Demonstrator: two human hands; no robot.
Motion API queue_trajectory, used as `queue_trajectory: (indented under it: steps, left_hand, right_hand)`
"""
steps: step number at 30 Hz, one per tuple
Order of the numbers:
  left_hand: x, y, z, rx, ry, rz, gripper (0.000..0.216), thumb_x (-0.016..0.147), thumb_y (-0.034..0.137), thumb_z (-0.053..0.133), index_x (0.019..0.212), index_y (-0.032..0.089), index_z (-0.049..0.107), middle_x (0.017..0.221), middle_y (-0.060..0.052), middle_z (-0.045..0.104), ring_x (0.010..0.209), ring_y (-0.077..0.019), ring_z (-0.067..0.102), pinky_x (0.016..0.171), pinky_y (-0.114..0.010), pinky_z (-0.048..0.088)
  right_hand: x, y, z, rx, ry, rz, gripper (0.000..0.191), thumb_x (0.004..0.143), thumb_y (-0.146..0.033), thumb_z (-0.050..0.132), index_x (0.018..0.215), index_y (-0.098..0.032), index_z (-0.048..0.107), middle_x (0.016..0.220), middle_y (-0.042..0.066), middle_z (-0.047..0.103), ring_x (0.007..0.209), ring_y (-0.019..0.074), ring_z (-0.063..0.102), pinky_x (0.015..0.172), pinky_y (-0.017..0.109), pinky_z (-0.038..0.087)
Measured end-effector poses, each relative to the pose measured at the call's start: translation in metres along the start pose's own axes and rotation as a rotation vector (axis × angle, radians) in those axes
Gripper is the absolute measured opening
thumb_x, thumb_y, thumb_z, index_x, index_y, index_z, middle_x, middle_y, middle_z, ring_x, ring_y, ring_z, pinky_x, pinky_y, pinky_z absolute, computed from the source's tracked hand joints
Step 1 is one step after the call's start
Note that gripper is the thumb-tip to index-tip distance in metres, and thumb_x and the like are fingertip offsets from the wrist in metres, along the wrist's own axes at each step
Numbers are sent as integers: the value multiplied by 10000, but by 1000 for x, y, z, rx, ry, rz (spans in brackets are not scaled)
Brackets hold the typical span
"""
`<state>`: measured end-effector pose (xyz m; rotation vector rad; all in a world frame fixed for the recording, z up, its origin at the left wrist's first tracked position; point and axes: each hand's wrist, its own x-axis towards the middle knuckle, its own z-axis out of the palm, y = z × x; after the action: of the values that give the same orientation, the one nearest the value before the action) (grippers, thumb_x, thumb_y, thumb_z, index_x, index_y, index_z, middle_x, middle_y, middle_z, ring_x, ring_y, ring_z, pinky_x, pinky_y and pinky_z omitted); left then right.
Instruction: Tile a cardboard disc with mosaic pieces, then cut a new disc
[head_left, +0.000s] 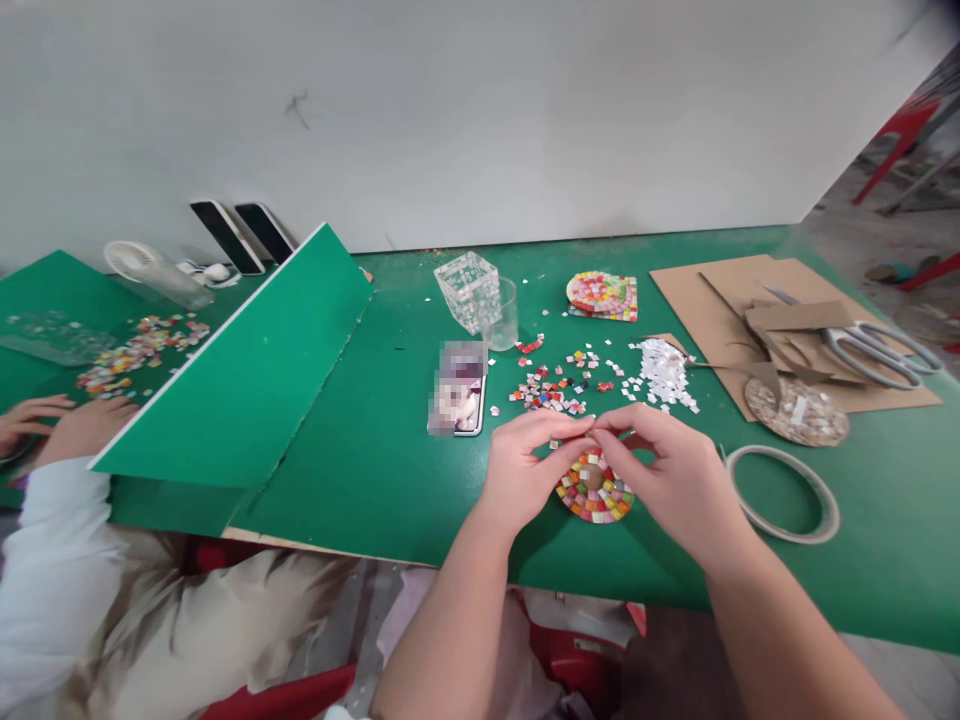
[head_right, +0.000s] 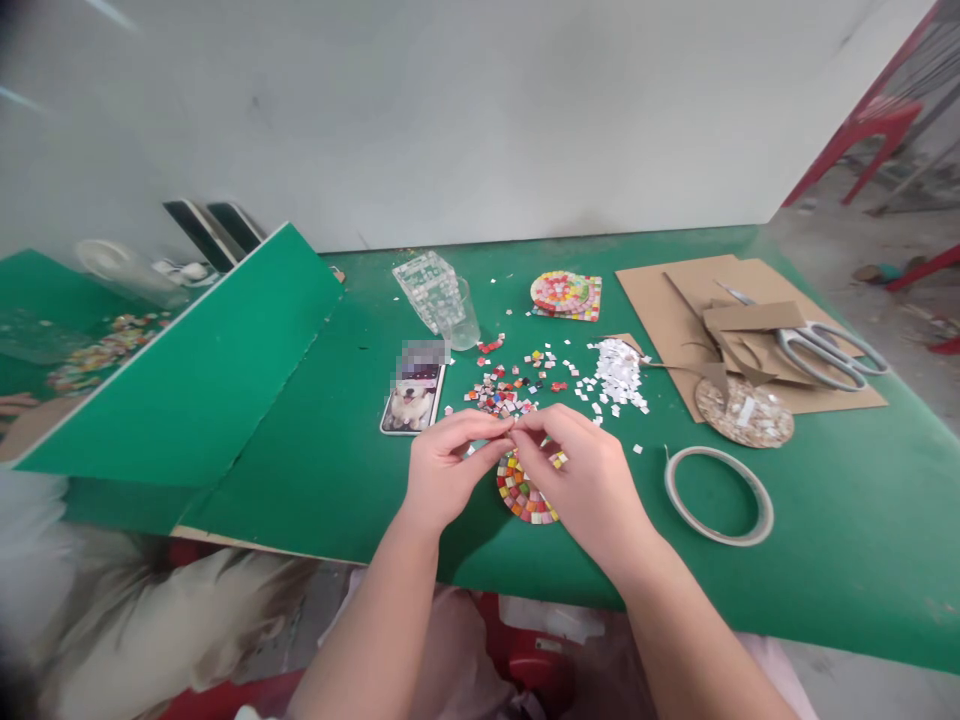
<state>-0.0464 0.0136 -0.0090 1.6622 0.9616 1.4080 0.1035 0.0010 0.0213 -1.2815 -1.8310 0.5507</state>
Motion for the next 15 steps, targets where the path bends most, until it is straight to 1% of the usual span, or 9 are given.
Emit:
queue_trajectory:
  steps: [4,8,12,15]
  left_hand:
    - [0,-1,1,-24,4,-29,187,723,170,675,898,229,708,845,-28,707,775,-123,633,712,-250,518]
    - [0,-1,1,-74,9,-106,197,719,185,680,905,242,710,862,-27,708,795,-132,636,719,-254,528]
    - [-1,0,1,-131,51,-202,178,694,197,704,863,249,720,822,-11,708,753,-123,642,693,-233,537]
    - [-2,0,1,-159,83,-248,168,678,211,718,840,255,725,800,-3,707,708,-115,643,668,-221,538]
  right_hand:
    - [-1,-1,1,-28,45,-4,69,817,-189,552,803,-208,617,721,-14,639,639,112,598,576,208,478]
    - [-1,-2,1,-23,57,-20,64,818,-177,556,808,-206,613,729,-13,638,631,105,592,573,201,475]
    - [-1,-3,2,-11,75,-53,86,827,-170,542,791,-206,612,715,-11,632,629,107,586,570,211,474]
    - [-1,-5,1,3,67,-73,94,829,-159,543,805,-206,620,714,-10,633,646,107,583,583,213,471]
